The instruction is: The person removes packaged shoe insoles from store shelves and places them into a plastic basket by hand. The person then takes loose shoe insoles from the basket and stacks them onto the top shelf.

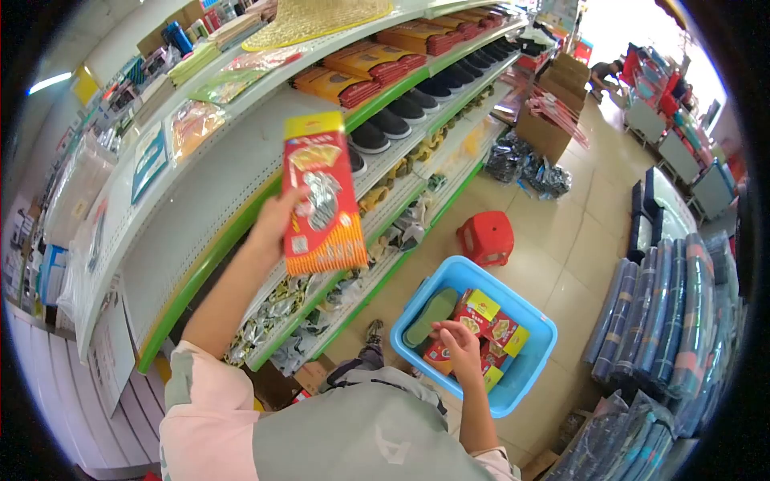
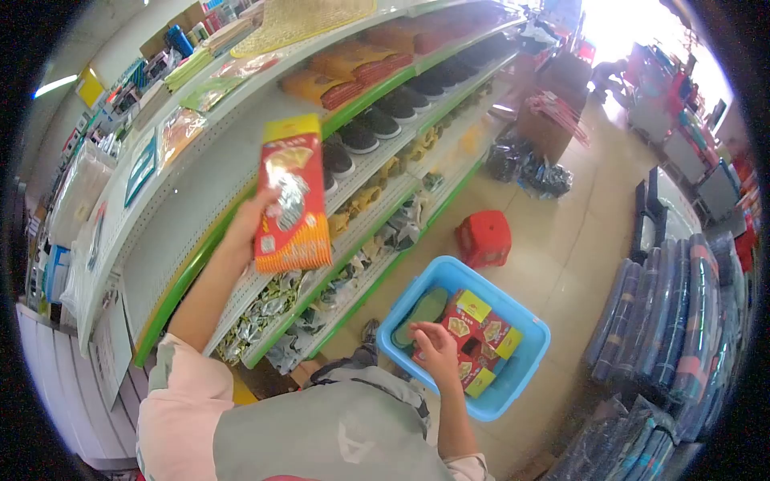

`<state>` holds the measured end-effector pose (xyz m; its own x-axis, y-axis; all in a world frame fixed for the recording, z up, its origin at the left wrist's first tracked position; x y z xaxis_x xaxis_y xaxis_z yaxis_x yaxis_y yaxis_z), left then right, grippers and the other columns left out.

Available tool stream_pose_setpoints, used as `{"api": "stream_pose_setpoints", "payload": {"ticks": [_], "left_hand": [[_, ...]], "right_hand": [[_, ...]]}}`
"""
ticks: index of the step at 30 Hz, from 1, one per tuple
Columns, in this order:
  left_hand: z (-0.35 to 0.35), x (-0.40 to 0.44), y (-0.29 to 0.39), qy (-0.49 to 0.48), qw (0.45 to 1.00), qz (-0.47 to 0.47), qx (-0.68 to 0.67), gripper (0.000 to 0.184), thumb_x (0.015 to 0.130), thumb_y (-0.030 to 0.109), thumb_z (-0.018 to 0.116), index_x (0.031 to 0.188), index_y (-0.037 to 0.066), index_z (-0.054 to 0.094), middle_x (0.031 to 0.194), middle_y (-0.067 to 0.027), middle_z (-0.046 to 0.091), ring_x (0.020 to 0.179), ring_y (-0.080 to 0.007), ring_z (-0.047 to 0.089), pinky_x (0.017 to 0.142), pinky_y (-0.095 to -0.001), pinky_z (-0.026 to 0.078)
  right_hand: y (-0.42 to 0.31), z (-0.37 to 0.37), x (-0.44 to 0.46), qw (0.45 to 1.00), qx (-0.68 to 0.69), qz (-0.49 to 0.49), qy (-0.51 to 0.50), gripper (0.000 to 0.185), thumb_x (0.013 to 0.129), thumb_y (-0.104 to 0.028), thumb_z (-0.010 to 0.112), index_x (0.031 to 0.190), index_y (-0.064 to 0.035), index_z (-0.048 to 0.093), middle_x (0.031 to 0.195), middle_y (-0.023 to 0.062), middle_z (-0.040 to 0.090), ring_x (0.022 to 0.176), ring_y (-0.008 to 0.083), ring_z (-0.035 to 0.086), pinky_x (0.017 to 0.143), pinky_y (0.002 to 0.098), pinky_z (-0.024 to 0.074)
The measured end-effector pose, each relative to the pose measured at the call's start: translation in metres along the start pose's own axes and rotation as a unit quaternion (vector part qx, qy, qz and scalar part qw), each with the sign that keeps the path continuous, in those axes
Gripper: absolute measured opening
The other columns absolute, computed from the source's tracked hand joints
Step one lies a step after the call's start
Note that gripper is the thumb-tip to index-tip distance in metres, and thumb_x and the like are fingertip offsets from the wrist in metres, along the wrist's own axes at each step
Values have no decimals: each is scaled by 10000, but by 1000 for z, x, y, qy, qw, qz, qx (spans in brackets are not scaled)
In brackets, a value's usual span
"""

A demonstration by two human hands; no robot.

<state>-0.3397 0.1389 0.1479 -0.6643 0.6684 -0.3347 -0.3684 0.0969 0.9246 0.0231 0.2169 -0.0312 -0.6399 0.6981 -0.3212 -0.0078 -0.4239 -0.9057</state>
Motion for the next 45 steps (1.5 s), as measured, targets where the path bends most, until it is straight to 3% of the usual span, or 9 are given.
{"api": "stream_pose_setpoints", "payload": {"ticks": [5, 13, 17, 20, 26, 29, 32, 35, 45], "left_hand": [[-50, 96, 61, -37, 995, 11, -88, 378, 864, 259, 664, 1140, 17, 575, 1042, -134, 680, 885, -236, 690, 780, -391, 583], [-122, 286, 93, 141, 982, 99, -76, 488, 801, 158, 727, 1218, 16, 515, 1089, -126, 652, 922, -250, 680, 789, -397, 587], [-140, 353, 79, 122, 984, 105, -70, 518, 787, 218, 758, 1213, 40, 524, 1110, -117, 647, 930, -265, 678, 766, -426, 590], [-138, 345, 78, 133, 990, 36, 30, 538, 805, 355, 745, 1202, 57, 540, 1098, -122, 659, 903, -252, 688, 727, -424, 593], [-120, 278, 99, 67, 943, -29, 325, 587, 823, 518, 681, 1177, 69, 553, 908, -154, 704, 661, -234, 694, 584, -381, 592], [-120, 269, 101, 50, 940, -34, 336, 594, 821, 521, 681, 1149, 45, 546, 831, -161, 699, 592, -234, 679, 534, -357, 584], [-114, 264, 98, 44, 950, 38, 307, 591, 827, 510, 679, 1127, 20, 537, 831, -163, 695, 607, -240, 683, 530, -341, 583], [-113, 265, 100, 25, 947, 25, 319, 594, 835, 499, 674, 1151, 22, 511, 846, -168, 691, 614, -245, 684, 537, -346, 585], [-110, 292, 96, 3, 961, 31, 276, 563, 839, 425, 704, 1195, 33, 511, 889, -199, 683, 662, -276, 697, 554, -360, 601]], "right_hand": [[26, -22, -14, 994, 47, 15, 94, 236, 950, -134, 575, 1121, 29, 577, 1092, 125, 665, 929, 174, 657, 745, 276, 521], [51, -16, -3, 983, 59, -23, 170, 206, 950, -159, 585, 1087, -5, 598, 1069, 100, 676, 879, 136, 647, 714, 255, 512], [23, 11, -2, 980, 72, 20, 183, 192, 949, -160, 586, 1068, -12, 608, 1055, 95, 687, 876, 119, 643, 716, 237, 501], [33, 8, 6, 983, 61, -1, 174, 201, 942, -158, 594, 1075, -8, 595, 1052, 97, 667, 832, 136, 627, 611, 313, 569], [33, 12, 13, 981, 65, 35, 179, 190, 950, -168, 582, 1061, -15, 595, 1021, 88, 668, 759, 107, 607, 605, 290, 555], [35, 15, 20, 985, 34, 32, 165, 189, 949, -178, 585, 1061, -26, 596, 1022, 80, 673, 764, 97, 603, 575, 268, 528], [47, 12, 31, 990, 24, -2, 142, 197, 950, -198, 588, 1062, -36, 595, 1031, 69, 677, 781, 91, 605, 570, 243, 501], [37, 20, 31, 988, 28, 22, 153, 210, 949, -156, 579, 1076, 8, 606, 1020, 95, 690, 872, 136, 660, 709, 243, 489], [54, 19, 42, 989, 36, 13, 146, 203, 956, -147, 566, 1069, 17, 604, 1028, 109, 680, 873, 153, 658, 724, 257, 505]]}}
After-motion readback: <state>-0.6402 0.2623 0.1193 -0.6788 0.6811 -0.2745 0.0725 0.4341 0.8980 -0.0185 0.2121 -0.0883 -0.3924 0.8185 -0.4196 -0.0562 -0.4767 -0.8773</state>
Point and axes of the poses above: each hand's wrist, its own x-axis towards the middle knuckle, its own z-axis out of the palm, y = z × x, the point moved 4 cm from there along x, towards the middle knuckle
